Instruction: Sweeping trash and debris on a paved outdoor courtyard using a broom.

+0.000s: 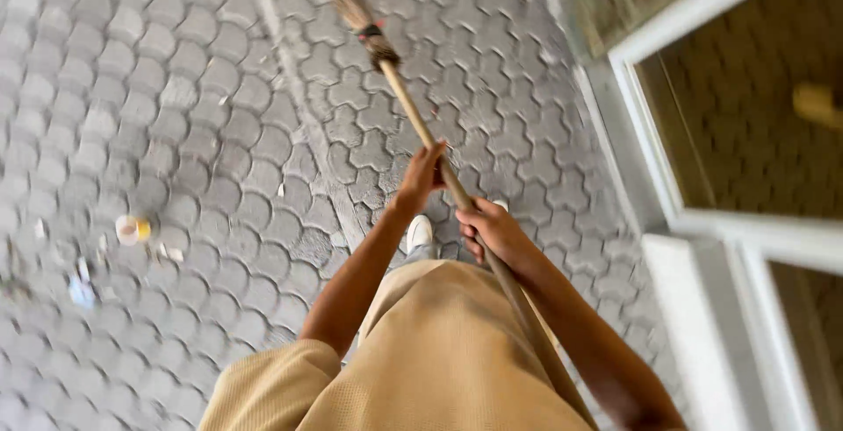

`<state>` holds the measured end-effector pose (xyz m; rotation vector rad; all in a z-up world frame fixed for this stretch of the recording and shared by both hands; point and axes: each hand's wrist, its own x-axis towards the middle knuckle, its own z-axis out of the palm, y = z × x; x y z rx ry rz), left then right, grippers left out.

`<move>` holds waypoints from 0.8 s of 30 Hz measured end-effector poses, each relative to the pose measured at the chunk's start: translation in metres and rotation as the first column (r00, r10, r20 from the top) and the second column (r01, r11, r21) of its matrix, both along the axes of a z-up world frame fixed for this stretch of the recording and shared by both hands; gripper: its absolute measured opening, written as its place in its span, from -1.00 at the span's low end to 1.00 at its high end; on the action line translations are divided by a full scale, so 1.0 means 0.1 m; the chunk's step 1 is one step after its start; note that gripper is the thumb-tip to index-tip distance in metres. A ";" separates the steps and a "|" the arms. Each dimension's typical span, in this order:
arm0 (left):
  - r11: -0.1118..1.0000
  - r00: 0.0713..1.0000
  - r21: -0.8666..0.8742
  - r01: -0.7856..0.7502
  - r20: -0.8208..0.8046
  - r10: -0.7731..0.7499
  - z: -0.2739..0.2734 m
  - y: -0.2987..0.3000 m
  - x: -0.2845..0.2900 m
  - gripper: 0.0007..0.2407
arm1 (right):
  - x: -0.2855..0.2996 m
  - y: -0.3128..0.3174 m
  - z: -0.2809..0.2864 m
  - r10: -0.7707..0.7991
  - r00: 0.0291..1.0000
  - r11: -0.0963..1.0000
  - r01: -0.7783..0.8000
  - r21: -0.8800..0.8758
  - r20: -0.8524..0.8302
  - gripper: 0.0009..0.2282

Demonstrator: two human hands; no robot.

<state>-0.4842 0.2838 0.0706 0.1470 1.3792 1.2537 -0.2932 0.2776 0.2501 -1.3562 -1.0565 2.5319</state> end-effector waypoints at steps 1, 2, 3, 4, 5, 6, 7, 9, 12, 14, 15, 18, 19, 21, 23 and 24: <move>0.999 0.999 0.008 -0.042 0.004 0.042 -0.17 0.05 0.00 -0.60 | 0.02 0.14 -0.14 0.077 0.995 0.993 -0.082 0.087 0.057 -0.83; 0.996 0.996 0.017 -0.085 0.008 0.085 -0.35 0.10 0.00 -0.62 | 0.04 0.30 -0.28 0.148 0.982 0.971 -0.167 0.173 0.114 -0.83; 0.986 0.986 0.030 -0.164 0.004 0.164 -0.33 0.13 -0.03 -0.62 | 0.02 0.44 -0.35 0.225 0.968 0.952 -0.243 0.186 0.111 -0.83; 0.984 0.983 0.013 -0.180 0.034 0.180 -0.31 0.14 -0.03 -0.65 | 0.03 0.56 -0.43 0.264 0.958 0.941 -0.282 0.186 0.114 -0.78; 0.981 0.978 -0.012 -0.196 0.072 0.196 -0.31 0.04 0.04 -0.67 | 0.09 0.60 -0.50 0.304 0.945 0.930 -0.323 0.178 0.123 -0.72; 0.962 0.959 -0.007 -0.274 0.075 0.274 -0.41 -0.01 0.05 -0.67 | 0.03 0.65 -0.44 0.379 0.917 0.900 -0.397 0.182 0.127 -0.72; 0.930 0.928 -0.026 -0.366 0.061 0.366 -0.48 0.06 -0.01 -0.69 | -0.09 0.81 -0.36 0.447 0.886 0.868 -0.463 0.181 0.120 -0.80; 0.850 0.849 -0.034 -0.525 0.041 0.526 -0.60 0.12 -0.09 -0.70 | -0.28 1.09 -0.31 0.581 0.807 0.784 -0.590 0.190 0.108 -0.85; 0.690 0.691 -0.067 -0.721 0.008 0.723 -0.68 -0.10 -0.16 -0.70 | -0.56 1.25 -0.42 0.749 0.660 0.643 -0.747 0.168 0.067 -0.70; 0.579 0.581 -0.069 -0.812 -0.016 0.813 -0.58 -0.28 -0.08 -0.67 | -0.67 1.26 -0.42 0.818 0.575 0.570 -0.813 0.122 0.011 -0.64; 0.538 0.540 -0.062 -0.840 -0.019 0.841 -0.51 -0.43 -0.05 -0.67 | -0.73 1.23 -0.43 0.845 0.534 0.529 -0.839 0.129 0.008 -0.64; 0.378 0.380 -0.046 -0.924 -0.040 0.924 -0.44 -0.76 0.03 -0.69 | -0.93 1.14 -0.50 0.920 0.391 0.389 -0.906 0.164 -0.023 -0.62; 0.306 0.308 -0.065 -0.950 -0.038 0.951 -0.49 -0.87 0.09 -0.71 | -0.96 1.09 -0.53 0.944 0.330 0.329 -0.931 0.157 -0.015 -0.61; 0.201 0.204 -0.083 -0.976 -0.032 0.978 -0.51 -1.03 0.22 -0.73 | -1.01 0.99 -0.57 0.971 0.238 0.236 -0.960 0.151 -0.003 -0.60; 0.077 0.075 -0.126 -0.989 0.024 0.997 -0.45 -1.17 0.28 -0.73 | -1.08 0.84 -0.58 0.983 0.182 0.182 -0.972 0.146 -0.011 -0.63; 0.056 0.053 -0.119 -0.991 0.024 0.998 -0.34 -1.25 0.26 -0.73 | -1.17 0.77 -0.63 0.987 0.161 0.161 -0.975 0.153 -0.012 -0.63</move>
